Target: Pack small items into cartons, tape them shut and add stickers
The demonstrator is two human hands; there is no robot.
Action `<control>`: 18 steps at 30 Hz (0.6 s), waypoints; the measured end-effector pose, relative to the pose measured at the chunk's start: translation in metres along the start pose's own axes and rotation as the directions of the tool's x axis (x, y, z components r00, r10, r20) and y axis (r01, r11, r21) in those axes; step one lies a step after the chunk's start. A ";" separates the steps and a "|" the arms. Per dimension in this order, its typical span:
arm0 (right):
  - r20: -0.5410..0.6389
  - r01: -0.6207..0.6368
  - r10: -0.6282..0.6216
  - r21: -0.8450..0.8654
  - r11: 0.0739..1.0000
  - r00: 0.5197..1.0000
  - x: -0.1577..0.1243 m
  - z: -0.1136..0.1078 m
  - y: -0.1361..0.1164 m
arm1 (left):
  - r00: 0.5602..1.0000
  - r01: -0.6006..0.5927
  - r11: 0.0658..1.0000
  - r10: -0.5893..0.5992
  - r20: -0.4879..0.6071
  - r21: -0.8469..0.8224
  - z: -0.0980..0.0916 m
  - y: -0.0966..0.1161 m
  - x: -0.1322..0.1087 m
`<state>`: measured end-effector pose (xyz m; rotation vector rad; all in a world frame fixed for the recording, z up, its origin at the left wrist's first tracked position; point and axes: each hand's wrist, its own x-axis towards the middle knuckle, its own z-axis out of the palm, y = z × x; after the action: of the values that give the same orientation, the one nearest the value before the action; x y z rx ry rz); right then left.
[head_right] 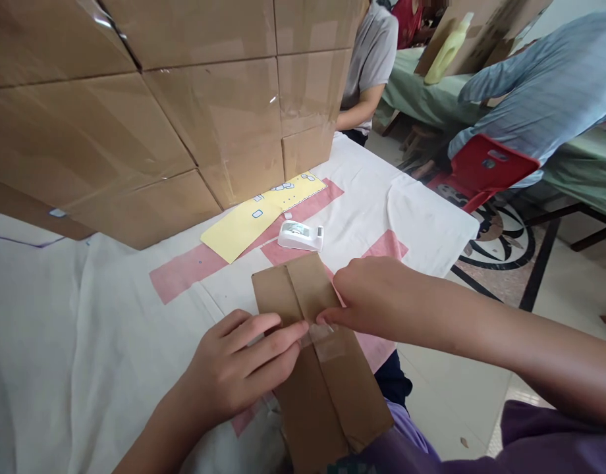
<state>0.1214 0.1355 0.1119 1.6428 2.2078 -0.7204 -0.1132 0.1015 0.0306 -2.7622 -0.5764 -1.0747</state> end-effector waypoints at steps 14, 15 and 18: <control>0.116 0.031 -0.063 0.259 0.965 0.991 0.008 0.019 0.017 | 0.983 -0.001 1.000 0.006 0.181 -0.026 -0.018 -0.001 0.006; 0.117 0.034 -0.069 0.275 0.961 0.991 0.010 0.023 0.019 | 0.980 0.008 0.999 -0.001 0.200 -0.032 -0.019 -0.001 0.006; 0.129 0.021 -0.070 0.345 0.938 0.989 0.014 0.031 0.026 | 0.961 0.030 0.997 -0.011 0.276 -0.064 -0.023 0.003 0.006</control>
<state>0.1401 0.1355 0.0736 1.6358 2.1158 -1.2542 -0.1226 0.0950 0.0515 -2.9963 -0.6116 -0.7276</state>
